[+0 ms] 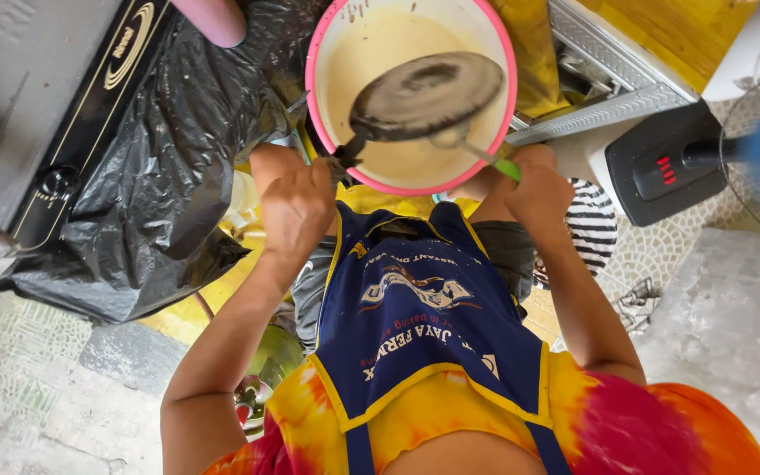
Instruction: Cooking crepes by pouring batter into pans, spreading it, and flipping them on a gas stove.
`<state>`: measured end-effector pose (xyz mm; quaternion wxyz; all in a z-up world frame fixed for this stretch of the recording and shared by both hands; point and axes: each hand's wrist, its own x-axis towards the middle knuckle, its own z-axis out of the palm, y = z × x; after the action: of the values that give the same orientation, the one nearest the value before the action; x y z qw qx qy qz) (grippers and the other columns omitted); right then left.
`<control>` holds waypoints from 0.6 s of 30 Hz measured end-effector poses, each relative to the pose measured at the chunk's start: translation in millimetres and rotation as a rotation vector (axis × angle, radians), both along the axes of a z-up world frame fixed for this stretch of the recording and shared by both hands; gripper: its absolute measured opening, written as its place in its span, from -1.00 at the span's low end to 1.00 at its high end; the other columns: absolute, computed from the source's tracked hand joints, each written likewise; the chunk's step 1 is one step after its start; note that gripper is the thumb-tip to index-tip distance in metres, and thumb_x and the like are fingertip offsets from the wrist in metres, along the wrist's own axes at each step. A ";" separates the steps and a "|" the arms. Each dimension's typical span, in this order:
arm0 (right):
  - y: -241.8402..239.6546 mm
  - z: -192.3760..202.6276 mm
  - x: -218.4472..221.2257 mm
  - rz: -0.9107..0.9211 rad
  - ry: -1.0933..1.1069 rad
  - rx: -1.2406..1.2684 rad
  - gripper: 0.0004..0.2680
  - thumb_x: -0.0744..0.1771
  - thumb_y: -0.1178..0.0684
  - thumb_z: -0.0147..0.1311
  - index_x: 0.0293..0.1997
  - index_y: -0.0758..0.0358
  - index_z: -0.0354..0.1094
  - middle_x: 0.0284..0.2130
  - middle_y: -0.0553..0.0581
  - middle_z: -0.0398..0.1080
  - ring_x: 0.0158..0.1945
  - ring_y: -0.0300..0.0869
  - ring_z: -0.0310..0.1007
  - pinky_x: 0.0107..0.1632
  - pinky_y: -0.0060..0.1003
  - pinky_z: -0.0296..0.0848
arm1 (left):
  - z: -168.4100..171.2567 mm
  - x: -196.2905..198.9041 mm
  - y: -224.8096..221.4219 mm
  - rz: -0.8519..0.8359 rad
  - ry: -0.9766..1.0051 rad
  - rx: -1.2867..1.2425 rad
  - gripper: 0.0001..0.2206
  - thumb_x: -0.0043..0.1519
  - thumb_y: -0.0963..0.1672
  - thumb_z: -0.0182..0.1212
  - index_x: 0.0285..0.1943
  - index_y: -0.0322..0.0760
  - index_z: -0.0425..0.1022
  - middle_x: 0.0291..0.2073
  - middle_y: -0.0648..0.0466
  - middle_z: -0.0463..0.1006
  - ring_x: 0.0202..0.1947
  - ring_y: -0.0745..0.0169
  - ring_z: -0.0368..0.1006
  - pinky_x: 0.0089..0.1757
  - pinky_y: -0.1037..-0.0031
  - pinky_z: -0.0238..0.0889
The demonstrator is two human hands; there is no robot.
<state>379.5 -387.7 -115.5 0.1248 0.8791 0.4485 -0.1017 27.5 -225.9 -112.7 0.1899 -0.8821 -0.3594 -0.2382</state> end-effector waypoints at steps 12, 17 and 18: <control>17.9 -30.8 -40.1 -0.068 0.186 -0.216 -0.60 0.37 -0.22 -0.24 0.39 -0.28 0.29 0.15 0.23 0.50 0.23 0.25 0.44 0.29 0.12 0.32 | -75.6 23.4 -25.4 0.109 -0.181 -0.002 -0.86 0.14 -0.18 -0.05 -0.45 0.00 0.28 -0.65 0.23 0.25 -0.68 0.31 0.29 -0.55 0.47 0.20; 15.7 -26.9 -44.6 0.087 0.299 -0.072 -0.59 0.32 -0.04 0.00 0.34 0.11 0.38 0.01 0.41 0.53 0.13 0.26 0.49 0.17 0.13 0.41 | -97.5 34.5 -25.2 0.172 -0.240 -0.112 -0.90 0.12 -0.15 0.00 -0.46 -0.02 0.30 -0.65 0.24 0.30 -0.68 0.29 0.33 -0.56 0.45 0.21; 18.6 -36.1 -35.8 0.110 0.297 -0.075 -0.59 0.32 -0.04 0.00 0.34 0.11 0.38 0.01 0.41 0.53 0.13 0.26 0.49 0.17 0.13 0.41 | -100.8 33.6 -29.0 0.195 -0.243 -0.109 -0.90 0.12 -0.15 0.00 -0.46 -0.02 0.30 -0.65 0.24 0.30 -0.68 0.29 0.33 -0.56 0.45 0.21</control>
<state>343.6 -369.1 -151.5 0.0953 0.8234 0.5054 -0.2400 61.1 -254.9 -213.6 0.1191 -0.8167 -0.4760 -0.3037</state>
